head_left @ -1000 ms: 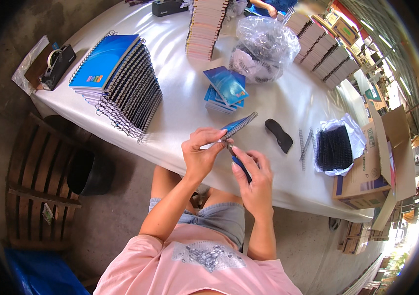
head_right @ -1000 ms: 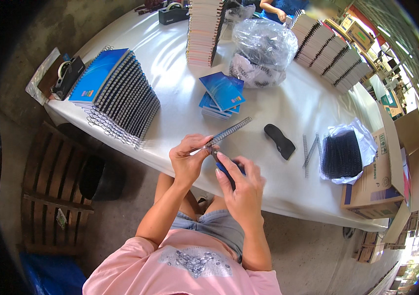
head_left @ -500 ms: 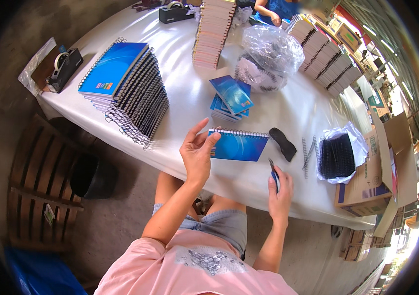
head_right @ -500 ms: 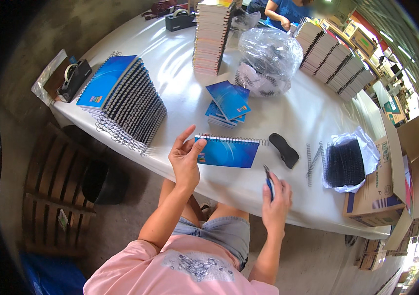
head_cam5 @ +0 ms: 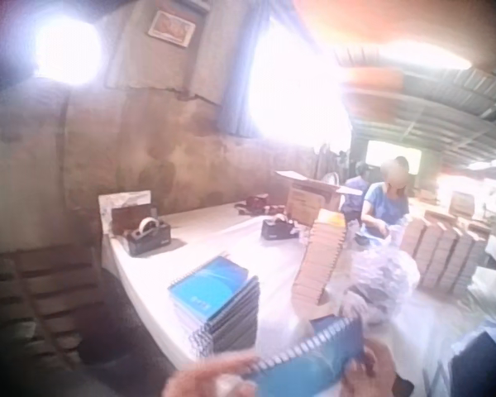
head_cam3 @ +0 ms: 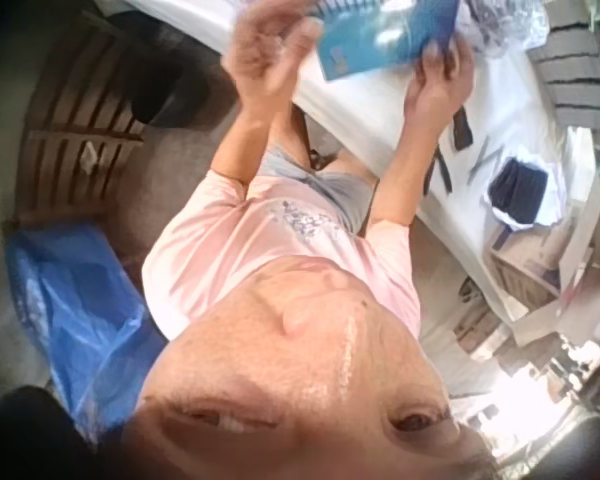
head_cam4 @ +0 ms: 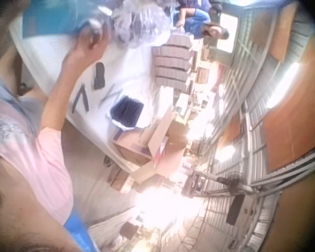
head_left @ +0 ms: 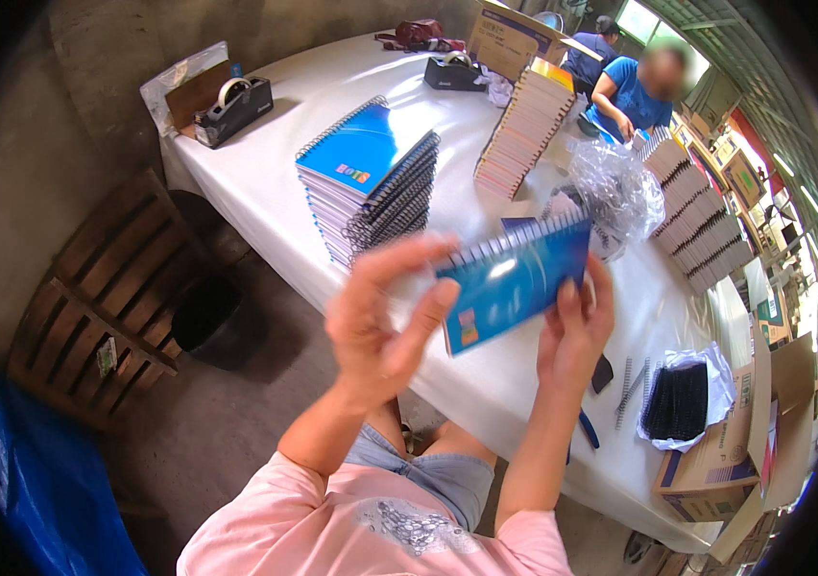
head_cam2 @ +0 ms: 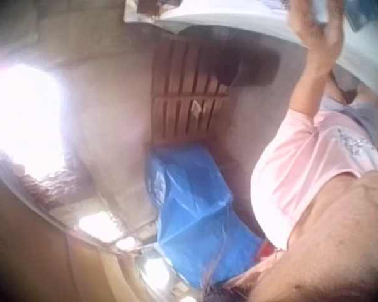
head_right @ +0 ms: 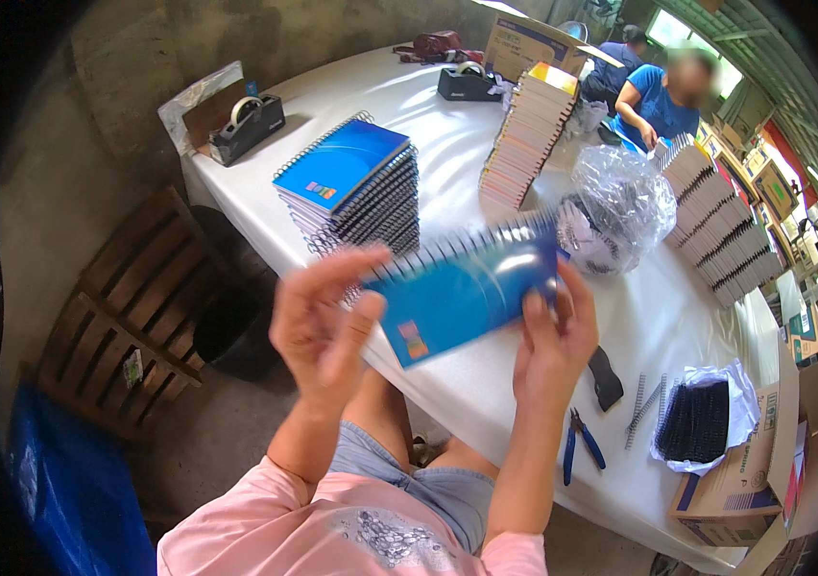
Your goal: The person picks up spiral-bound notebooks and uses pliers to trim and adjust the metal coil ends of the binding before stacking the finished notebooks.
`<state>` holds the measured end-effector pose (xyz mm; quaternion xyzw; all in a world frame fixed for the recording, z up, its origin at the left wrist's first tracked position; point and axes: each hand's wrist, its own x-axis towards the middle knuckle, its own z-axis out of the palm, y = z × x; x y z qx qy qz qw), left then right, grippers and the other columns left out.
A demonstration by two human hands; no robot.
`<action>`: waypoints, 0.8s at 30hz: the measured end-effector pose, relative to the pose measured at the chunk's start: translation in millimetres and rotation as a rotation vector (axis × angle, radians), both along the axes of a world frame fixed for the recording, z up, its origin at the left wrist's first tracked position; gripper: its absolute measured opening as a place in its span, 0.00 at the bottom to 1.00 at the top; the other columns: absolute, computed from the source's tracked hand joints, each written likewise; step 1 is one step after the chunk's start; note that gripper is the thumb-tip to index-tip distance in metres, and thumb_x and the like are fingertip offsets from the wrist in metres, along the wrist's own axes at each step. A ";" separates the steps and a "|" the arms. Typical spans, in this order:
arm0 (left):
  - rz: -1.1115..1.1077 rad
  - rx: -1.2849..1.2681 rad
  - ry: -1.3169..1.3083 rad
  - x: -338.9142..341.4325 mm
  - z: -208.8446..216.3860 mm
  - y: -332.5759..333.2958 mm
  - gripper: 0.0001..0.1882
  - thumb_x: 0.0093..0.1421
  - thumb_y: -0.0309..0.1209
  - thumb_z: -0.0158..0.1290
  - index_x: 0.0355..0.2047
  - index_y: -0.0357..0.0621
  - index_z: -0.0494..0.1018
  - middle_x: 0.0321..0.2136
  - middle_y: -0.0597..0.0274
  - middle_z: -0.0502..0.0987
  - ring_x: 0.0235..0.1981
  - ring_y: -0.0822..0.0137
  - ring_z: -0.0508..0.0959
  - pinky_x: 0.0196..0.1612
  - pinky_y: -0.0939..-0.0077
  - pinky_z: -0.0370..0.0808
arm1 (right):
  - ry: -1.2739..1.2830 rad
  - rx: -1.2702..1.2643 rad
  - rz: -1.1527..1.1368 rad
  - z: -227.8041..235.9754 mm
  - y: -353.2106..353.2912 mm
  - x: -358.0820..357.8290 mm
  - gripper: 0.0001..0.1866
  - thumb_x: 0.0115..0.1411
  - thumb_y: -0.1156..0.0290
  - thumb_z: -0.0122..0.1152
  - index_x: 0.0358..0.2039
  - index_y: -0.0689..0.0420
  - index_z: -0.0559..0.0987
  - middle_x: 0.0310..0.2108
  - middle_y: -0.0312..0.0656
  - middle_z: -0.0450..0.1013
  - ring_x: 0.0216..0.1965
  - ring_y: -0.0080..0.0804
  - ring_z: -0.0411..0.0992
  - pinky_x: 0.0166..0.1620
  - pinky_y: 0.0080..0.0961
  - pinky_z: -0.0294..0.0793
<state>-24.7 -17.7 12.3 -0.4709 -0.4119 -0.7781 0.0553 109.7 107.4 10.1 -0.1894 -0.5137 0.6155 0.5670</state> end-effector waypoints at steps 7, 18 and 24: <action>0.289 -0.062 -0.275 -102.4 16.5 -10.3 0.25 0.64 0.38 0.47 0.57 0.38 0.61 0.56 0.52 0.64 0.57 0.64 0.63 0.58 0.73 0.59 | 0.382 -0.185 0.323 90.9 55.7 -116.1 0.17 0.60 0.74 0.51 0.51 0.56 0.71 0.42 0.39 0.71 0.44 0.28 0.69 0.47 0.26 0.68; 0.134 -0.274 -0.301 -120.9 -12.6 12.1 0.28 0.68 0.45 0.36 0.60 0.39 0.58 0.54 0.52 0.65 0.57 0.63 0.63 0.61 0.72 0.53 | -0.635 1.373 0.376 92.1 8.1 -201.4 0.24 0.56 0.66 0.50 0.55 0.39 0.67 0.43 0.40 0.74 0.48 0.30 0.70 0.61 0.49 0.37; 0.151 -0.241 -0.307 -118.8 -10.1 28.2 0.32 0.67 0.53 0.29 0.57 0.39 0.62 0.51 0.49 0.66 0.55 0.61 0.64 0.60 0.70 0.54 | -0.211 0.514 0.283 29.2 84.4 -170.4 0.23 0.65 0.55 0.44 0.55 0.54 0.67 0.51 0.38 0.68 0.54 0.28 0.63 0.56 0.24 0.59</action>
